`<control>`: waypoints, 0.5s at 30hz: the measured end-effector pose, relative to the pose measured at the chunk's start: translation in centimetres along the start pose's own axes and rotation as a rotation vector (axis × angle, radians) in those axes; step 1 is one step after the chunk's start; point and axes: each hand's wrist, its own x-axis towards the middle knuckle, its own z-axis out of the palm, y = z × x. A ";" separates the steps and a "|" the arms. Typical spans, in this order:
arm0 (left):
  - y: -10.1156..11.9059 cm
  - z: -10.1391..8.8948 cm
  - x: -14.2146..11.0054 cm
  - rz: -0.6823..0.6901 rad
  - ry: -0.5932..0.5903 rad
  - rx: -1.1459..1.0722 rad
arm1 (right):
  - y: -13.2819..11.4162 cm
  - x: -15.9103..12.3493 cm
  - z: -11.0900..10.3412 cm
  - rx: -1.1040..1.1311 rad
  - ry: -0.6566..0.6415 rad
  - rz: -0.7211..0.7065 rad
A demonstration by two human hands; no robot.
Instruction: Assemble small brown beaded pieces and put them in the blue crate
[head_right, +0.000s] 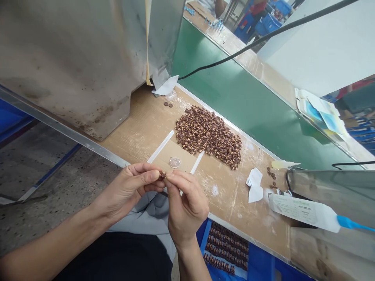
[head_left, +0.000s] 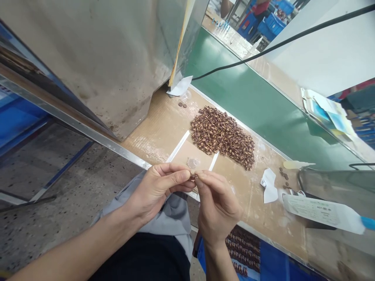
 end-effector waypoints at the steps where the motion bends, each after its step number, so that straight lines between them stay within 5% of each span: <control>1: -0.1 0.1 0.0 0.007 0.004 0.014 | -0.1 0.1 0.0 0.008 -0.005 0.026; 7: -0.6 -0.3 0.4 0.118 0.032 0.247 | 0.2 0.6 -1.3 0.062 0.038 0.130; 15: 0.3 -3.1 1.5 0.391 0.210 0.538 | 9.1 1.0 -11.1 -0.519 0.196 -0.056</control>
